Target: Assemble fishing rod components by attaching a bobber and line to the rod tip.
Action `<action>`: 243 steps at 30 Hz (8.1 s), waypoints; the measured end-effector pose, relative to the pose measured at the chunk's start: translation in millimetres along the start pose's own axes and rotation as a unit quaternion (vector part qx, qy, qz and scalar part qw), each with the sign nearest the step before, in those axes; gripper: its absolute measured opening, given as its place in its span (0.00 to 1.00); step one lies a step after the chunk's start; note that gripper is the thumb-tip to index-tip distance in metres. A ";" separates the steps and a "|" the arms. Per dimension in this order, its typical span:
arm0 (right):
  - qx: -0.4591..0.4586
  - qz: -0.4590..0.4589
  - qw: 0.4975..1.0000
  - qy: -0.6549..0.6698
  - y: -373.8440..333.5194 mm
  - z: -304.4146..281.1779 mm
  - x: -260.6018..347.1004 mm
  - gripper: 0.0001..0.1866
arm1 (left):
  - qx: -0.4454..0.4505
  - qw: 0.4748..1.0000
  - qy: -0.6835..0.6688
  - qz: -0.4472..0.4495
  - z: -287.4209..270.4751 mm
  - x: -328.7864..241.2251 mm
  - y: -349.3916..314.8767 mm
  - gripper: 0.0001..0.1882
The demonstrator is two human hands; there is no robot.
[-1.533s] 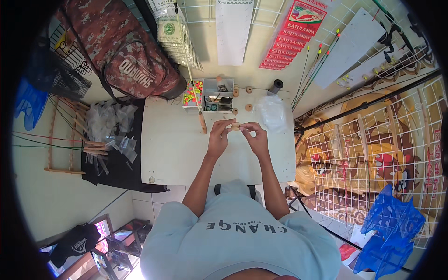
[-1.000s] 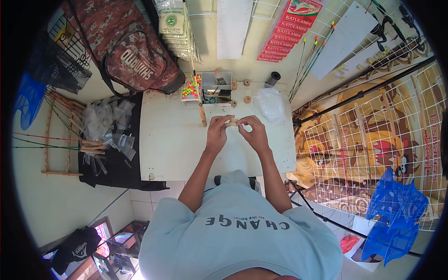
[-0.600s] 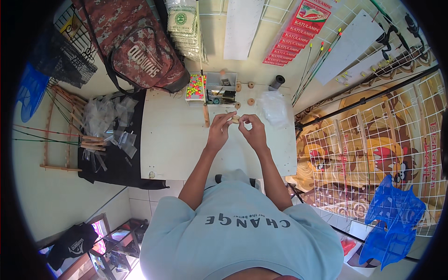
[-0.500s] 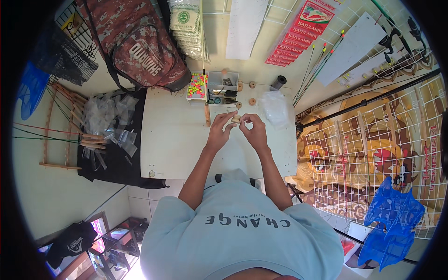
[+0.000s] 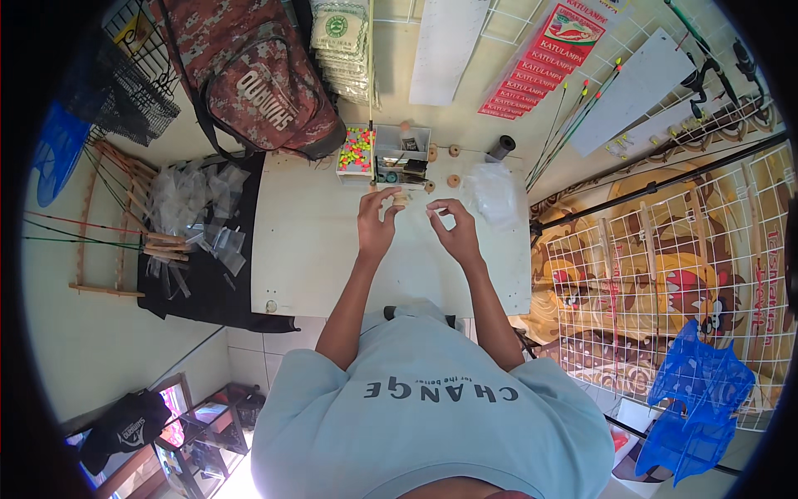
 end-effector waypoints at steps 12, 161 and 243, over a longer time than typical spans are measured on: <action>0.029 -0.003 1.000 -0.004 8.4 5.0 -1.4 0.07 | 0.030 0.997 0.004 0.068 1.4 -2.8 -7.3 0.23; 0.118 -0.029 0.992 -0.020 34.7 0.9 -14.5 0.07 | -0.012 0.980 0.127 0.155 23.8 -10.6 21.5 0.11; -0.035 -0.085 0.985 -0.149 21.2 -10.3 -12.4 0.07 | 0.043 0.976 0.019 0.212 36.2 -13.5 15.9 0.17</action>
Point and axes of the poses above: each hand's wrist, its own y-axis towards the middle knuckle, its own z-axis out of the palm, x = y × z, the point moved 2 cm from there along y, towards the middle knuckle, and after that the axes turned 11 degrees about y, right-handed, at the moved point
